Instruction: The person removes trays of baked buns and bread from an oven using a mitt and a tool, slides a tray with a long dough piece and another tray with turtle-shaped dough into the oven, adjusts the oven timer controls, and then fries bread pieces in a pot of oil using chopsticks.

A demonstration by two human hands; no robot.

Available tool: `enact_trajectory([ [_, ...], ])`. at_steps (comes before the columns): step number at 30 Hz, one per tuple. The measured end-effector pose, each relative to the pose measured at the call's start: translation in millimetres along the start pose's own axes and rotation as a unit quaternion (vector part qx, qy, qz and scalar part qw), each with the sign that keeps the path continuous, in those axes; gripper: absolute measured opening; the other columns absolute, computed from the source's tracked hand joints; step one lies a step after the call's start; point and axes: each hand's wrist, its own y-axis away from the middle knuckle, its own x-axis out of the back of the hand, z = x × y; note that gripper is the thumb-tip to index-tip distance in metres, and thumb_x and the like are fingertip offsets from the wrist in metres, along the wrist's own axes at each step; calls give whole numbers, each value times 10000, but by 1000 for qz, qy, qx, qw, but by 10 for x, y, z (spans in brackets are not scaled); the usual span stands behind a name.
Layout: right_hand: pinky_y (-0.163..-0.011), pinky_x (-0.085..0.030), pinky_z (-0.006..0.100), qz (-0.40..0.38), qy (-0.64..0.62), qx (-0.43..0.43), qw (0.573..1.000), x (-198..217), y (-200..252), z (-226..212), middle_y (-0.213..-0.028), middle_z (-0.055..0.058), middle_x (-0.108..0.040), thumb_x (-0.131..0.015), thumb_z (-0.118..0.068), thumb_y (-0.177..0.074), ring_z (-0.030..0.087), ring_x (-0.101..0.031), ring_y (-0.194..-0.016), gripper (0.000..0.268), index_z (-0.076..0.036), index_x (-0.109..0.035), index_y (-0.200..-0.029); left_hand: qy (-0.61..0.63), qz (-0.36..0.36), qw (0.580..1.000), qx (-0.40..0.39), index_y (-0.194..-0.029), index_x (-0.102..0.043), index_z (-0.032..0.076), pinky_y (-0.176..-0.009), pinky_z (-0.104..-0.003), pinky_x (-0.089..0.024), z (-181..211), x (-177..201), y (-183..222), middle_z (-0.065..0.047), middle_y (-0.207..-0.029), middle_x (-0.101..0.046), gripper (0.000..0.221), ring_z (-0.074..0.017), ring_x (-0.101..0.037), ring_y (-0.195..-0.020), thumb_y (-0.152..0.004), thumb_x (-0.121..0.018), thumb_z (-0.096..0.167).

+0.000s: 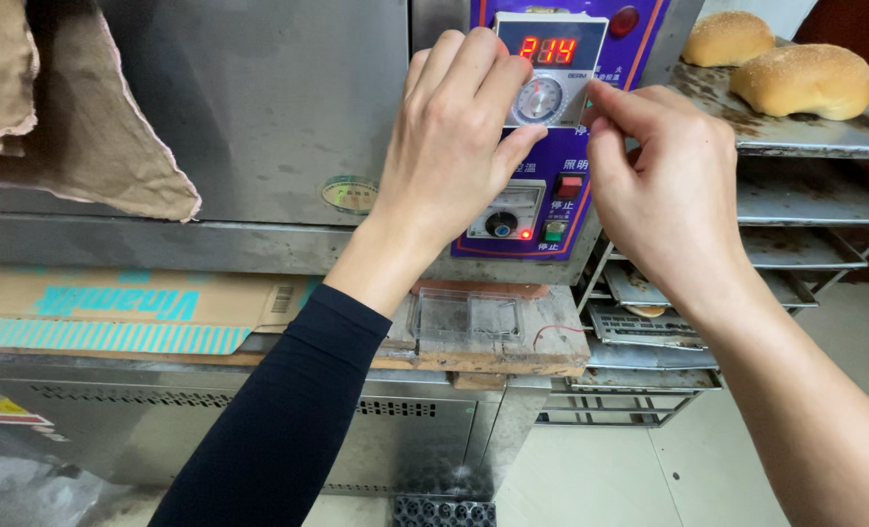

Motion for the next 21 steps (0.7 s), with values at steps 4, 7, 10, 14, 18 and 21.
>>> enact_trajectory([
  [4, -718, -532, 378, -3, -4, -12, 1000, 2, 7, 4, -1018, 179, -729, -603, -52, -1029, 286, -708, -798, 271, 33, -725, -1255, -2, 3, 1000, -2, -1139, -649, 12, -977, -416, -445, 3, -9, 3, -98, -1132, -557, 496, -286, -545, -1094, -781, -937, 198],
  [7, -736, -537, 382, 2, 0, -6, 1000, -7, 18, 6, -1026, 180, -729, -603, -51, -1032, 292, -713, -819, 279, 33, -725, -1268, -2, 2, 1000, -2, -1140, -650, 14, -975, -418, -445, -3, -3, 7, -97, -1133, -556, 496, -289, -544, -1095, -781, -939, 200],
  [10, -761, -537, 389, 3, 7, 14, 1000, 0, 21, 18, -1033, 184, -726, -611, -49, -1043, 307, -714, -854, 270, 43, -727, -1269, -6, 0, 1000, -2, -1141, -652, 13, -976, -421, -445, -1, -9, 5, -100, -1129, -554, 501, -294, -542, -1095, -777, -940, 203],
  [14, -744, -533, 390, -2, 4, -1, 1000, 2, 7, -1, -1020, 188, -721, -604, -54, -1034, 308, -711, -830, 274, 40, -724, -1262, -8, 5, 1000, -3, -1150, -647, 8, -992, -418, -448, 1, -13, 4, -98, -1144, -556, 509, -290, -542, -1107, -782, -937, 207],
  [18, -736, -530, 392, -7, 3, -11, 1000, 14, 4, -11, -1009, 188, -719, -602, -57, -1026, 306, -707, -812, 274, 38, -724, -1252, -9, 2, 1000, -4, -1157, -647, 6, -992, -417, -449, -6, -25, 7, -100, -1146, -557, 515, -288, -543, -1110, -785, -938, 210],
  [21, -750, -534, 389, -4, 3, -3, 1000, 7, 5, -8, -1018, 185, -722, -601, -56, -1032, 305, -712, -832, 274, 38, -725, -1258, -11, 1, 1000, -2, -1152, -648, 9, -986, -419, -449, -11, -33, 15, -100, -1143, -558, 510, -288, -543, -1105, -787, -940, 212],
])
